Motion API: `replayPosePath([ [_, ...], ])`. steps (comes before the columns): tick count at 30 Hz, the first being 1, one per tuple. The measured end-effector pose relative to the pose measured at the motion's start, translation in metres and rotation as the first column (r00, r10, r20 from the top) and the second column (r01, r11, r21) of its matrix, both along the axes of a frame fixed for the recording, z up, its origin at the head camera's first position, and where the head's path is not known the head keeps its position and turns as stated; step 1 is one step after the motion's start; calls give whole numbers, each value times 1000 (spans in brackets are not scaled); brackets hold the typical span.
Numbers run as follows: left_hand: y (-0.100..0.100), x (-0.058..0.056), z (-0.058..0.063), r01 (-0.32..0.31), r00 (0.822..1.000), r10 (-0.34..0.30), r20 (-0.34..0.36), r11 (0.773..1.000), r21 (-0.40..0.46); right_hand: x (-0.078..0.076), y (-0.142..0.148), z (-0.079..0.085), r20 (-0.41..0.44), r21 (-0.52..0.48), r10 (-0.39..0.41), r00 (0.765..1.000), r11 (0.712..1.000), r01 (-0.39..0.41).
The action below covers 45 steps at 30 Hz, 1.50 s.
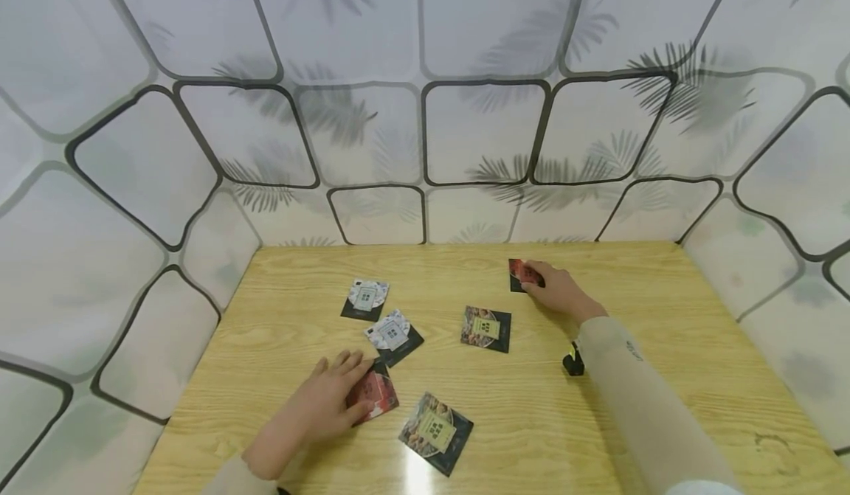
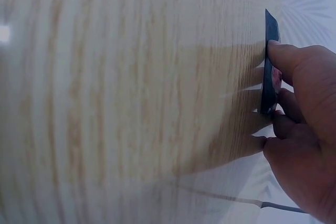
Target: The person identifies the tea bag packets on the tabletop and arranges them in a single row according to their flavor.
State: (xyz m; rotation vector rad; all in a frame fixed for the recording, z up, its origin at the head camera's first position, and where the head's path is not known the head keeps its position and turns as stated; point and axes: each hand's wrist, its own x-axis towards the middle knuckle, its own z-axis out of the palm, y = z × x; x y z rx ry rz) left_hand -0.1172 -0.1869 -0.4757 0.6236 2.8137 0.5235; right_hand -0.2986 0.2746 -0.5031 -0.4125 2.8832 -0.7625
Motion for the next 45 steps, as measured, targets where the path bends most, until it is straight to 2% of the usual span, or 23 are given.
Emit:
replayPosePath([
  [5, -2, -2, -2, -30, 999, 30, -28, 1000, -6, -1, 1, 0, -25, 2, 6, 1000, 1000, -6],
  [9, -5, -3, -4, -10, 999, 8, -53, 1000, -26, 0, 1, 2, -27, 12, 15, 1000, 1000, -15],
  [12, -5, -3, -5, 14, 999, -16, -45, 999, -43, 0, 0, 3, -22, 25, 20, 1000, 999, -19],
  [18, -3, -2, -6, 7, 999, -8, -37, 1000, -21, -1, 0, 3, -12, 44, 26, 1000, 999, -25],
  [29, -2, -2, -6, 34, 994, -35, -105, 999, -6, -3, 2, 2, 0, 59, 36, 999, 998, -36],
  [35, 0, 0, -4, 79, 994, -80, -81, 997, -23, -4, 2, -1, -1, 69, 33, 999, 997, -33],
  [40, 10, 0, -5, 91, 994, -94, -57, 995, -49, -4, 2, 0, 9, 60, 32, 999, 998, -32],
  [45, 21, -1, -6, 108, 992, -112, -66, 992, -67, -1, 2, 1, 13, 48, 35, 999, 998, -35],
])
